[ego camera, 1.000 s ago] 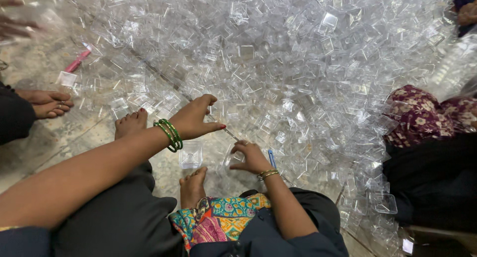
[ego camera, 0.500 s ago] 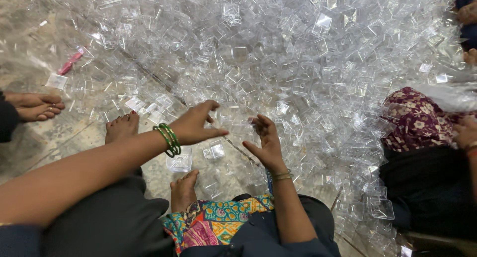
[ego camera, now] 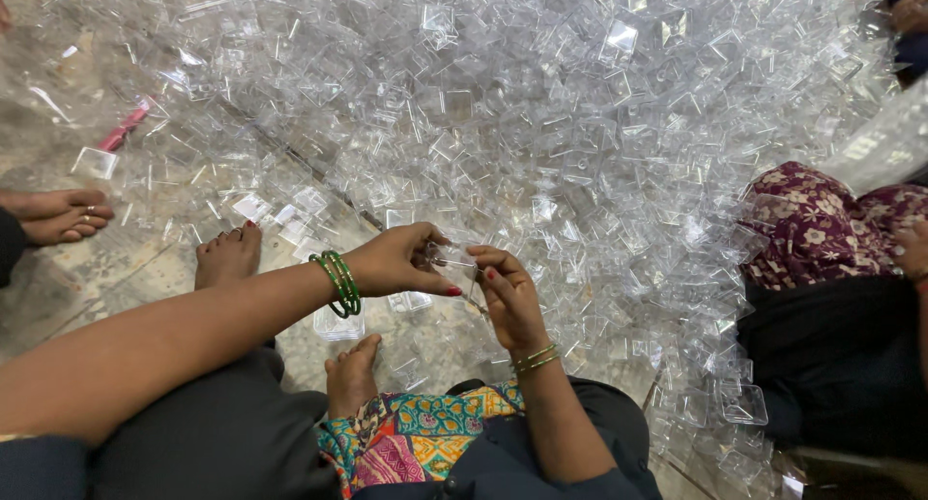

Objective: The person sits on the floor among a large pile of small clear plastic boxes and repeatedly picks up a base and lid, pressing them together to close each box by hand, then sets the closed box aside with the pile.

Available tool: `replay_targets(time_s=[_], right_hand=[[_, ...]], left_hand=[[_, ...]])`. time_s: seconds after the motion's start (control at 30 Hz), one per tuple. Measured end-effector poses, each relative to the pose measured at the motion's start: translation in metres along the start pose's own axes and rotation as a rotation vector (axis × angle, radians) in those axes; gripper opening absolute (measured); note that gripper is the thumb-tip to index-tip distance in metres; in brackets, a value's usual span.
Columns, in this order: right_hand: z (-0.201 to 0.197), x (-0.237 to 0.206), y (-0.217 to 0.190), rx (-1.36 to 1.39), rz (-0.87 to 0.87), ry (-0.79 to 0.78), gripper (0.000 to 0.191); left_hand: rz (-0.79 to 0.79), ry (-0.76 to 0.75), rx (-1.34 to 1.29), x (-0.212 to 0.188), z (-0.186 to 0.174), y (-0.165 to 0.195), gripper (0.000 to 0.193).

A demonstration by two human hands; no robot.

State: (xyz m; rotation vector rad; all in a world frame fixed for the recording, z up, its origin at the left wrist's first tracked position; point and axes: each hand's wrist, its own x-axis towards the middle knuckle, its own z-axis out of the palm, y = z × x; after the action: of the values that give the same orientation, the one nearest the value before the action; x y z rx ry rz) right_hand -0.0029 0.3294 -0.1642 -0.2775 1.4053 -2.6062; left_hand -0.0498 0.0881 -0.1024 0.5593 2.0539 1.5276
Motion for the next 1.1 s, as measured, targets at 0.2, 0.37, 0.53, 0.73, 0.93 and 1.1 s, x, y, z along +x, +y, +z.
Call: replay_targets(time_s=[0.2, 0.37, 0.53, 0.73, 0.93, 1.1], right_hand=[[-0.019, 0.002, 0.015, -0.162, 0.034, 0.114, 0.01], [-0.024, 0.001, 0.018, -0.278, 0.101, 0.071, 0.01], [-0.019, -0.006, 0.012, -0.299, 0.047, -0.003, 0.015], [-0.009, 0.002, 0.023, -0.045, 0.166, 0.209, 0.024], [-0.016, 0.001, 0.04, 0.15, 0.204, 0.163, 0.021], [-0.016, 0.002, 0.042, 0.185, 0.174, 0.159, 0.015]], left_hand=[[0.026, 0.031, 0.248, -0.002, 0.002, -0.001, 0.083], [0.107, 0.1, 0.388, -0.002, 0.003, -0.005, 0.09], [-0.02, 0.22, 0.367, -0.001, 0.002, 0.0, 0.098], [-0.023, 0.155, 0.435, -0.003, 0.014, 0.008, 0.124], [0.057, 0.041, 0.59, -0.001, 0.024, 0.0, 0.106], [0.151, 0.031, 0.599, 0.001, 0.026, -0.004, 0.101]])
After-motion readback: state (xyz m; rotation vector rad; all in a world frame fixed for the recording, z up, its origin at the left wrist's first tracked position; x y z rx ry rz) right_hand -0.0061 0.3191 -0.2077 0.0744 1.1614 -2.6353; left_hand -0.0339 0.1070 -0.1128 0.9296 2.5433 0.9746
